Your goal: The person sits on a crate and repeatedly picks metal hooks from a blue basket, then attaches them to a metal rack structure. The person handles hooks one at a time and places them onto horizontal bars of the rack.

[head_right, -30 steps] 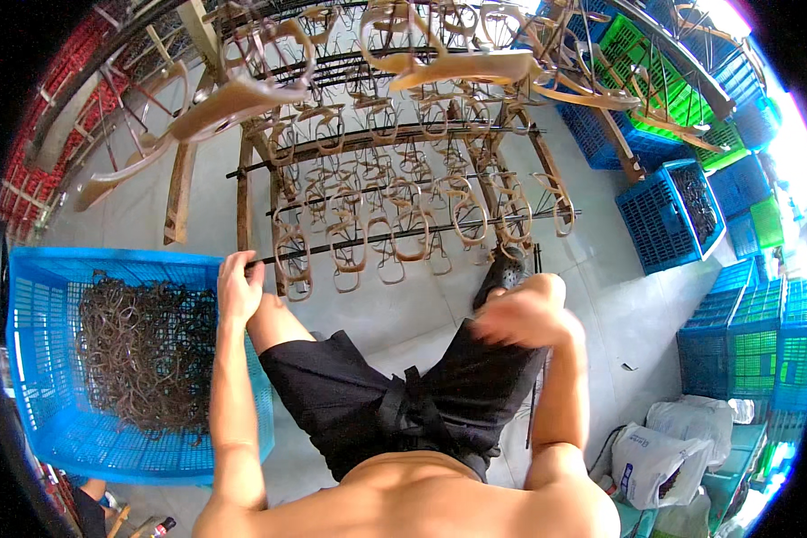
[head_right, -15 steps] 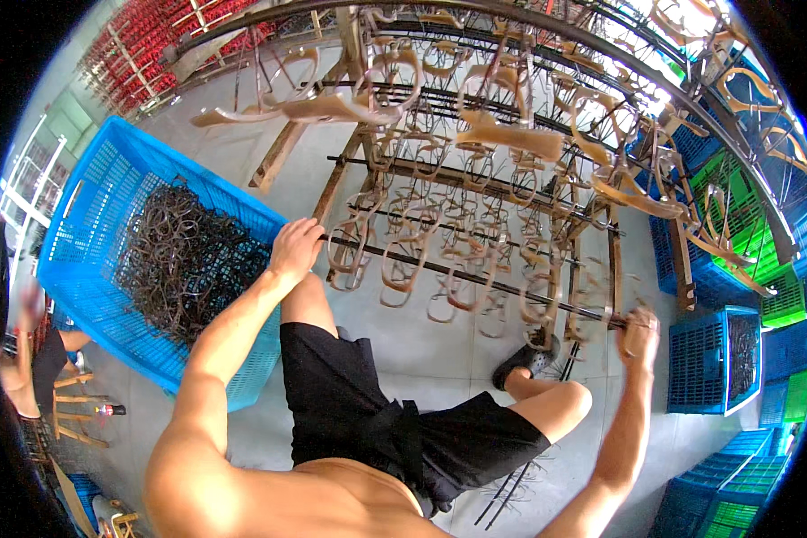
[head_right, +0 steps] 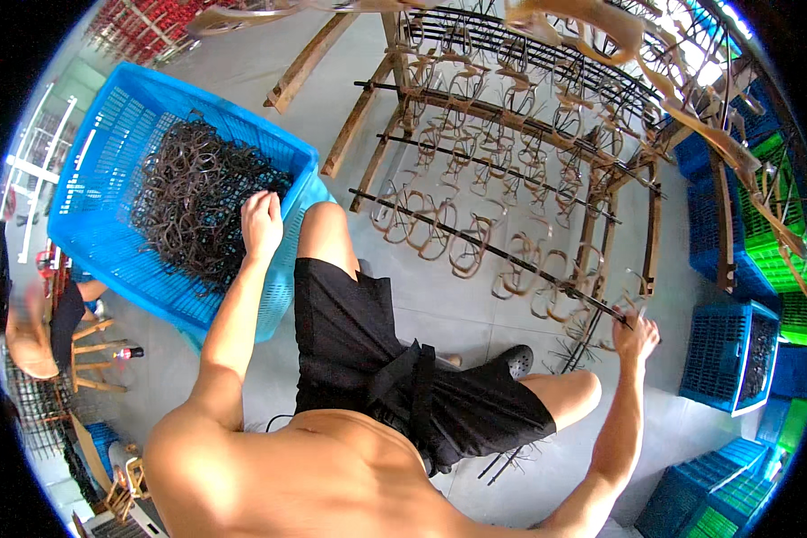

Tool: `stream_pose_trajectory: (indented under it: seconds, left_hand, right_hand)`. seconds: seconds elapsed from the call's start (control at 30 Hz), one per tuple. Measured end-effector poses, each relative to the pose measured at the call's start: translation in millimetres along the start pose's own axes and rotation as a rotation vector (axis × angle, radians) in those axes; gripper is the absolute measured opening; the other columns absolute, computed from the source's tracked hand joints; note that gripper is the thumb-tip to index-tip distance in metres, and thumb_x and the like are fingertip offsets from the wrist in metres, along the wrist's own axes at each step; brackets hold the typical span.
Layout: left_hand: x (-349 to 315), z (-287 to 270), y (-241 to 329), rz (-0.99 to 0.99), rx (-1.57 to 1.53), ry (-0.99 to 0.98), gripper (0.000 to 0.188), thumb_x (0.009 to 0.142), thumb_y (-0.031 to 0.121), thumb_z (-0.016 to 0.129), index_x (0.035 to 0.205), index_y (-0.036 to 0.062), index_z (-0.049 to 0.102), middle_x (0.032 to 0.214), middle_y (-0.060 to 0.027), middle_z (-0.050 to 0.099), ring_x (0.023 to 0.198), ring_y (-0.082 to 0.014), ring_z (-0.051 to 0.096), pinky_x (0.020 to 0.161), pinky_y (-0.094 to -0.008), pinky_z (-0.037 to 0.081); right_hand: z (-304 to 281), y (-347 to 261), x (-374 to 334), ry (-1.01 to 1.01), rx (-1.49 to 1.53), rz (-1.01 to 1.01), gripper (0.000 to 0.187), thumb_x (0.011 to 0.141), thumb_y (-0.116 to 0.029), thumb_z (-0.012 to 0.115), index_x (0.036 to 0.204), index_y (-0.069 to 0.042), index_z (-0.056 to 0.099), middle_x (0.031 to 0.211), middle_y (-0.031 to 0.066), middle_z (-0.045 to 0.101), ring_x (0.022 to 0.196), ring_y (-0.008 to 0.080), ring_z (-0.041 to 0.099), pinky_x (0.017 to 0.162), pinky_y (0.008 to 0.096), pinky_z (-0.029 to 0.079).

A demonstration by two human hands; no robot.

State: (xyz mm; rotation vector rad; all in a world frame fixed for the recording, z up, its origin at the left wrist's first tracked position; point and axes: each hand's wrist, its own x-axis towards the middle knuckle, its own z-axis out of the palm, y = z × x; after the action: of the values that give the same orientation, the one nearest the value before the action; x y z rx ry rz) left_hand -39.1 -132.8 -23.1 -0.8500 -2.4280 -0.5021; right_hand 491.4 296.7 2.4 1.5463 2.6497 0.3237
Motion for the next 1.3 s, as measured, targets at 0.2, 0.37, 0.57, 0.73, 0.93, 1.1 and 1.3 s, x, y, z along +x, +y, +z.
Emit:
stream_pose_trajectory:
  seconds: [0.2, 0.37, 0.57, 0.73, 0.93, 1.1, 1.3]
  left_hand:
    - [-27, -6, -2, -0.377, 0.03, -0.402, 0.044, 0.093, 0.038, 0.04, 0.108, 0.0019, 0.059, 0.099, -0.0224, 0.062, 0.097, -0.0393, 0.056, 0.085, -0.0454, 0.044]
    - [-21, -5, 10, -0.381, 0.052, -0.433, 0.044, 0.093, 0.038, 0.04, 0.112, 0.0024, 0.058, 0.101, -0.0233, 0.062, 0.096, -0.0399, 0.057, 0.084, -0.0456, 0.044]
    - [-33, -6, -1, -0.381, 0.129, -0.389, 0.043, 0.094, 0.037, 0.039, 0.107, 0.0019, 0.059, 0.098, -0.0238, 0.062, 0.093, -0.0404, 0.059, 0.081, -0.0462, 0.046]
    - [-28, -6, 2, -0.368, 0.089, -0.405, 0.042, 0.094, 0.037, 0.039, 0.105, 0.001, 0.059, 0.101, -0.0238, 0.061, 0.095, -0.0414, 0.057, 0.082, -0.0472, 0.045]
    - [-21, -3, 4, -0.336, -0.021, -0.42, 0.044, 0.093, 0.041, 0.038, 0.096, 0.0024, 0.059, 0.092, -0.0259, 0.06, 0.088, -0.0449, 0.056, 0.075, -0.0506, 0.044]
    - [-47, -25, -30, -0.266, 0.126, -0.484, 0.05, 0.096, 0.04, 0.031, 0.108, -0.0014, 0.057, 0.102, -0.0289, 0.058, 0.096, -0.0469, 0.053, 0.083, -0.0504, 0.041]
    - [-15, -21, -4, -0.226, 0.325, -0.611, 0.052, 0.095, 0.04, 0.03, 0.109, -0.003, 0.057, 0.108, -0.0281, 0.057, 0.098, -0.0472, 0.053, 0.087, -0.0511, 0.04]
  right_hand:
    - [82, -24, 32, 0.12, 0.179, -0.223, 0.018, 0.071, -0.03, 0.067, 0.074, -0.012, 0.07, 0.067, 0.0143, 0.064, 0.065, 0.0327, 0.062, 0.066, 0.0415, 0.049]
    - [114, -14, 48, 0.073, 0.183, -0.221, 0.014, 0.07, -0.028, 0.068, 0.078, -0.017, 0.071, 0.068, 0.0119, 0.065, 0.066, 0.0302, 0.062, 0.07, 0.0394, 0.048]
    - [121, -22, 44, 0.078, 0.28, -0.231, 0.015, 0.07, -0.029, 0.067, 0.075, -0.015, 0.07, 0.067, 0.0129, 0.064, 0.067, 0.0325, 0.062, 0.068, 0.0411, 0.049]
    - [131, -27, 46, 0.059, 0.234, -0.255, 0.019, 0.071, -0.03, 0.066, 0.075, -0.012, 0.068, 0.067, 0.0139, 0.063, 0.067, 0.0326, 0.062, 0.067, 0.0419, 0.049]
    - [153, -3, 37, -0.008, 0.224, -0.243, 0.019, 0.08, -0.023, 0.059, 0.096, -0.021, 0.068, 0.094, 0.0009, 0.064, 0.098, 0.0192, 0.057, 0.093, 0.0407, 0.036]
    - [211, -39, 62, 0.19, 0.2, -0.155, 0.022, 0.082, -0.027, 0.056, 0.098, -0.014, 0.064, 0.111, 0.0059, 0.053, 0.115, 0.0227, 0.043, 0.103, 0.0373, 0.026]
    - [230, -27, 62, -0.017, 0.259, -0.039, 0.018, 0.078, -0.022, 0.058, 0.094, -0.019, 0.065, 0.102, 0.0031, 0.053, 0.107, 0.0198, 0.046, 0.097, 0.0344, 0.031]
